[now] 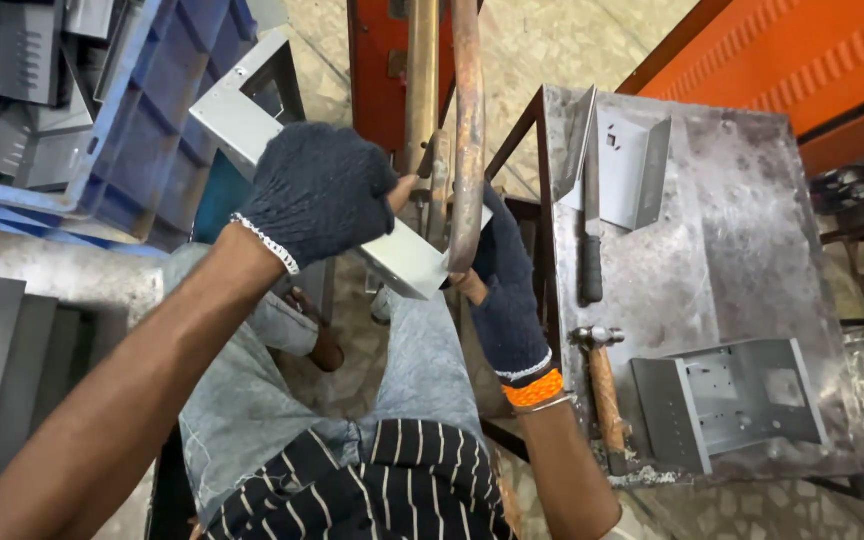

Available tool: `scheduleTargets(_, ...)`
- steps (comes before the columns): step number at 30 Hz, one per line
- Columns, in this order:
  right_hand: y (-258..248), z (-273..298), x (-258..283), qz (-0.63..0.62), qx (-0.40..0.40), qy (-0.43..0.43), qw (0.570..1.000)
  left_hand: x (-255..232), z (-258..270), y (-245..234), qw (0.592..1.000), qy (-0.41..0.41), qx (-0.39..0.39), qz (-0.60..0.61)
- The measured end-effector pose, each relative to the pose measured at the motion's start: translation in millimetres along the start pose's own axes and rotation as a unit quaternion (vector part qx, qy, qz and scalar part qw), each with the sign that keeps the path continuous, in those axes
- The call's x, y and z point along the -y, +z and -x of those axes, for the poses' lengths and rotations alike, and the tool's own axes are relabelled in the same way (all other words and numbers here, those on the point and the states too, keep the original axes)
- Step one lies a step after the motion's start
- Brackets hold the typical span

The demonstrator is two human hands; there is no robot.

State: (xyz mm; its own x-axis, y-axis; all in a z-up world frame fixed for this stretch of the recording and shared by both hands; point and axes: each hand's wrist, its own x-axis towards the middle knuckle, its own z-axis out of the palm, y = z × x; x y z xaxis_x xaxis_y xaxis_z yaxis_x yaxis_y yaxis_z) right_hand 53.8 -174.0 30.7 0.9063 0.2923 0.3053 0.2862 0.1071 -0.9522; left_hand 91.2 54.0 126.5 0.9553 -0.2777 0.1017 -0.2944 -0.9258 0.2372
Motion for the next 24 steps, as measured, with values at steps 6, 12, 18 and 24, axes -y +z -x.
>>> scheduleTargets(6, -4, 3, -12, -0.009, 0.000, 0.008, 1.000, 1, 1, 1, 0.999, 0.031, -0.042, 0.009)
scheduleTargets(12, 1, -1, 10, -0.065, 0.003, 0.032, 0.997, 3, -3, 4, 0.999, 0.028, -0.025, 0.015)
scheduleTargets(18, -17, -24, 7, 0.160, 0.002, 0.007, 0.987, -2, -30, -5, 0.997, 0.036, -0.060, -0.012)
scheduleTargets(24, -9, -24, 11, 0.094, -0.016, -0.051, 0.994, 6, -33, 12, 0.998, 0.045, -0.050, 0.002)
